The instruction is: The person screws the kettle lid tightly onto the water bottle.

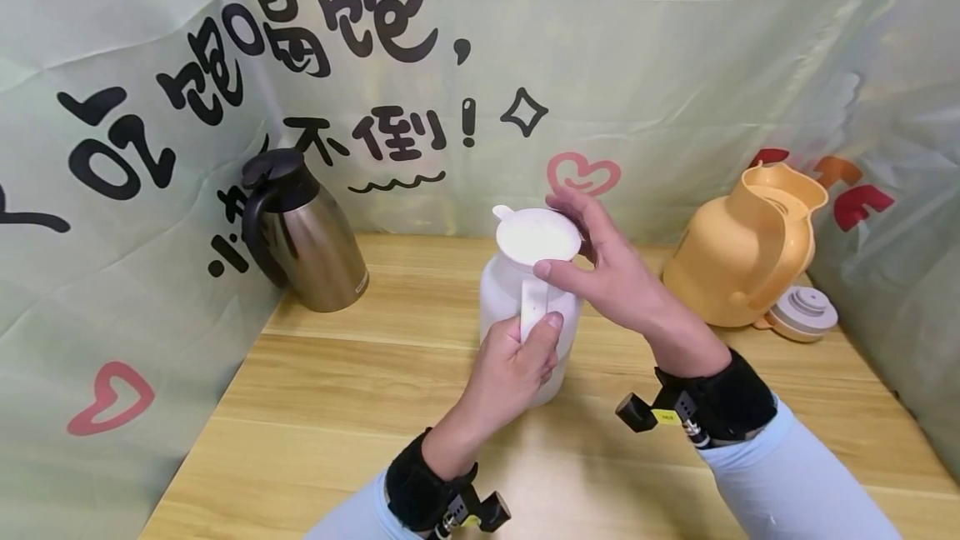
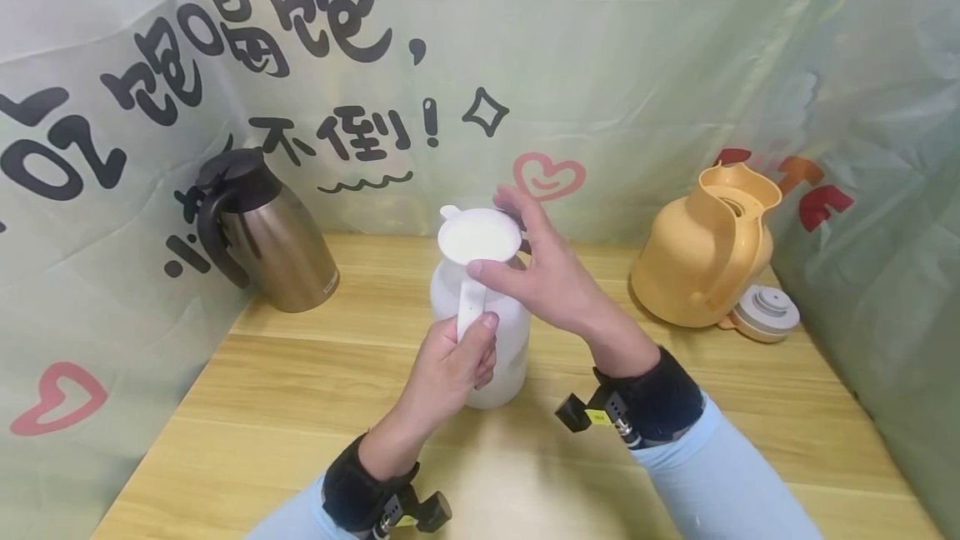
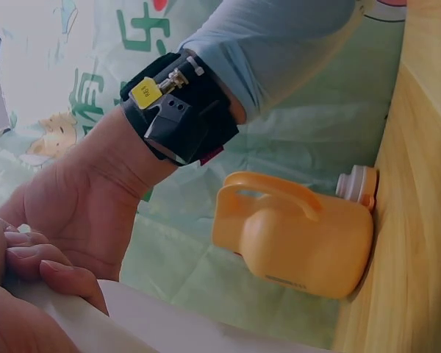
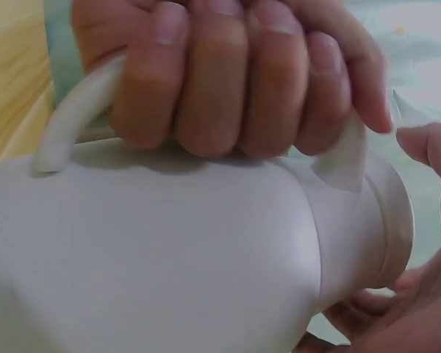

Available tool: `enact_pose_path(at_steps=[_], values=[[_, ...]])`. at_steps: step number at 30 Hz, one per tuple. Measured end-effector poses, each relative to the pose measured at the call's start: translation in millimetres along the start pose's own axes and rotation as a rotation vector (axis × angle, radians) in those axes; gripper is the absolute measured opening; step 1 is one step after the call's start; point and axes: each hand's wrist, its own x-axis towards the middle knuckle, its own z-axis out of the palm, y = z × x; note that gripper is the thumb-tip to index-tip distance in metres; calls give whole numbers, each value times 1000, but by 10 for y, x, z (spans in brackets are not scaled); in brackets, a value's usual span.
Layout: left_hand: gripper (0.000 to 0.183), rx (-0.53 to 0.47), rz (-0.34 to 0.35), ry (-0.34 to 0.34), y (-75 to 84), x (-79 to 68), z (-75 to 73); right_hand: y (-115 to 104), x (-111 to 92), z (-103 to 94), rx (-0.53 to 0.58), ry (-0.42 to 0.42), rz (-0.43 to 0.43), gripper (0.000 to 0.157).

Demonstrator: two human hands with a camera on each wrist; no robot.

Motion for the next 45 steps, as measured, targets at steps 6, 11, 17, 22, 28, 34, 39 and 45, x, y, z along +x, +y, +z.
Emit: enact_pose_path(at_steps=[6,11,17,22,28,34,39,45], values=[[43,0,-2,-1,-10,4,-9,41,12,18,12,19,-35,72],[41,5,5,0,-3,5,-17,56,0,95,12,95,-31,69],[39,-10,16,-11,1,7,-20,54,-14,200,14,170,16,76],[38,-17,17,-9,-11,13,-17,48,-28,243,-33,222,41,82],[37,-6,21,-1,-4,16,-9,47,-70,248,-26,246,32,80],[36,11,32,-2,-4,14,-8,51,-129,239,-33,271,4,77],[37,17,34,3,-16,9,-7,54,-162,227,-30,269,-14,75],[39,3,18,4,-14,2,-2,56,-184,130,-36,234,-65,69]])
